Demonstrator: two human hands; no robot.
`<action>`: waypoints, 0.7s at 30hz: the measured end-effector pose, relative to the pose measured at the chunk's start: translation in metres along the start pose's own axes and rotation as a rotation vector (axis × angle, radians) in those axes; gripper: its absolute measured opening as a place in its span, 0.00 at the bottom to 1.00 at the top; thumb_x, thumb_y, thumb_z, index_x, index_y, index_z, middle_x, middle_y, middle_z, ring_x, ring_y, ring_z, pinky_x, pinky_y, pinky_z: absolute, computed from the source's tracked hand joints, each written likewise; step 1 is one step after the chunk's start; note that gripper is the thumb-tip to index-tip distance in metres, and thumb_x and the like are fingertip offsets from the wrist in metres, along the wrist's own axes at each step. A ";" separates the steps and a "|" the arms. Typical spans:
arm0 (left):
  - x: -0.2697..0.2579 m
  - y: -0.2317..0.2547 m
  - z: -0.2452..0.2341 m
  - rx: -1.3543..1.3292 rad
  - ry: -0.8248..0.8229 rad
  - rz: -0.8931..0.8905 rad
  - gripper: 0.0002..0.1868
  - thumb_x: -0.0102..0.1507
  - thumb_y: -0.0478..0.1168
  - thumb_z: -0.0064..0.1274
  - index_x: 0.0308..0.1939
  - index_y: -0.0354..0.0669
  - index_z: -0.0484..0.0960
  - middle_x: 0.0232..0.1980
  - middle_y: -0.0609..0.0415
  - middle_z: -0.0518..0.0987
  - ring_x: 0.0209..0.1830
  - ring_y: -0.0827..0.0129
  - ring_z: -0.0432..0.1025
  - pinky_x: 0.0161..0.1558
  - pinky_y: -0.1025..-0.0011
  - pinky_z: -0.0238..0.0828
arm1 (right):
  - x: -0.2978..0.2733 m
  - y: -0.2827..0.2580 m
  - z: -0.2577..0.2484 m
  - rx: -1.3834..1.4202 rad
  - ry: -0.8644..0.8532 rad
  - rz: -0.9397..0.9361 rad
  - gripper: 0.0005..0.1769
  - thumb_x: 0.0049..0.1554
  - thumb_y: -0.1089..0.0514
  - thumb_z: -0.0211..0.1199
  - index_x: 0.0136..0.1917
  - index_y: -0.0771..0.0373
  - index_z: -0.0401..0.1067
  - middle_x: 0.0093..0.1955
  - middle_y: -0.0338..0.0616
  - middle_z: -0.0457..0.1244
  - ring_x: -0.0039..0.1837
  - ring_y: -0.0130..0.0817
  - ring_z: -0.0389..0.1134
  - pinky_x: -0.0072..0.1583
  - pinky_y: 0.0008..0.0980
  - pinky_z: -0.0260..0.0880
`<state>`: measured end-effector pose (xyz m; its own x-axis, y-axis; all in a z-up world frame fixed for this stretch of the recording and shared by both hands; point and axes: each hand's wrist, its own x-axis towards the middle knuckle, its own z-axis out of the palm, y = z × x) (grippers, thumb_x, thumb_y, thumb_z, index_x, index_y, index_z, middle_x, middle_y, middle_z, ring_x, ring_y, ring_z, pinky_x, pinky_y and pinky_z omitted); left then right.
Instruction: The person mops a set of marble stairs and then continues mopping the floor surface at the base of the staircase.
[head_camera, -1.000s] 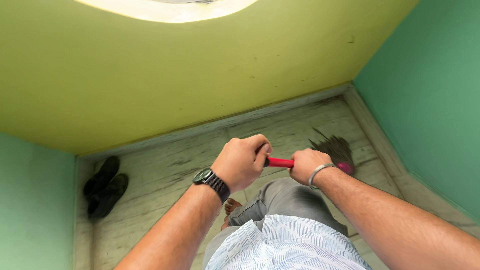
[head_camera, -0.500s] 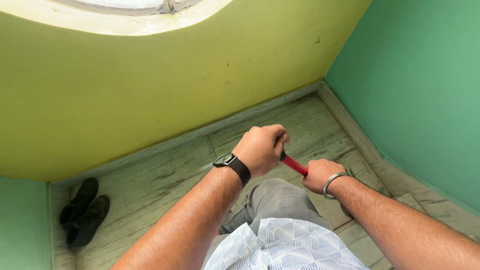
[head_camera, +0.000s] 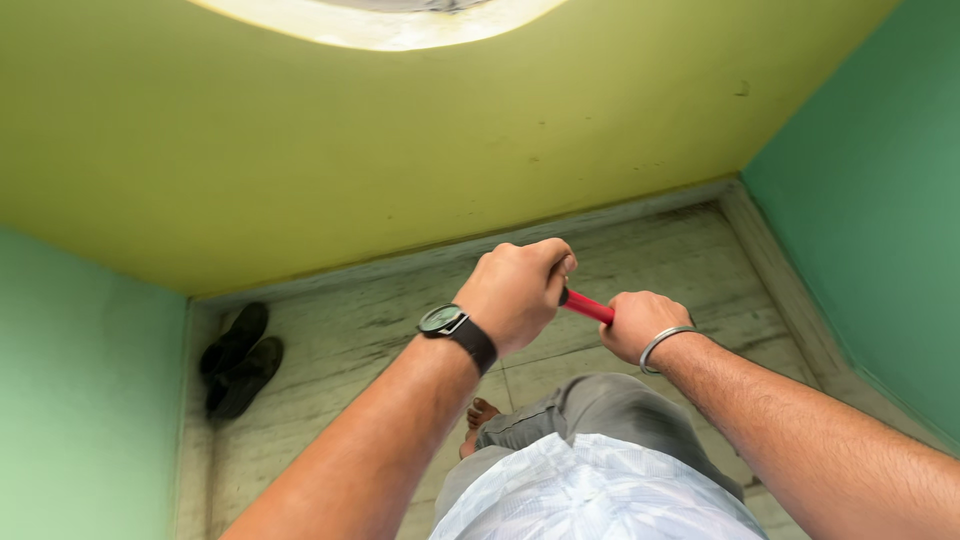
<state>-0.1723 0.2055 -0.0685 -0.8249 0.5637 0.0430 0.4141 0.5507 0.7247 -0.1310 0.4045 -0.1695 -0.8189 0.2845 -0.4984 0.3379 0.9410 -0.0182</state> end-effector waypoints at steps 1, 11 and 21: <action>-0.007 -0.002 -0.008 -0.012 0.039 0.016 0.09 0.65 0.39 0.47 0.44 0.44 0.82 0.33 0.47 0.84 0.34 0.50 0.79 0.39 0.57 0.74 | 0.001 -0.009 -0.003 -0.018 0.009 -0.051 0.14 0.57 0.48 0.57 0.51 0.47 0.81 0.50 0.46 0.72 0.56 0.47 0.73 0.60 0.46 0.73; -0.109 -0.021 -0.084 0.010 0.465 -0.177 0.11 0.67 0.41 0.47 0.46 0.44 0.84 0.34 0.47 0.87 0.37 0.63 0.85 0.35 0.66 0.80 | -0.016 -0.120 -0.011 -0.030 -0.014 -0.561 0.11 0.55 0.49 0.58 0.49 0.52 0.76 0.48 0.48 0.70 0.56 0.52 0.71 0.57 0.51 0.71; -0.218 0.026 -0.127 0.168 0.587 -0.685 0.13 0.65 0.43 0.48 0.50 0.47 0.84 0.31 0.51 0.88 0.22 0.64 0.83 0.27 0.67 0.78 | -0.069 -0.222 0.008 -0.087 -0.088 -1.011 0.13 0.60 0.45 0.60 0.52 0.54 0.71 0.43 0.48 0.69 0.51 0.53 0.70 0.51 0.55 0.69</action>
<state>-0.0300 0.0189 0.0282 -0.9547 -0.2972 0.0165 -0.2252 0.7576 0.6126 -0.1455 0.1747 -0.1375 -0.6641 -0.6627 -0.3462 -0.5313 0.7440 -0.4052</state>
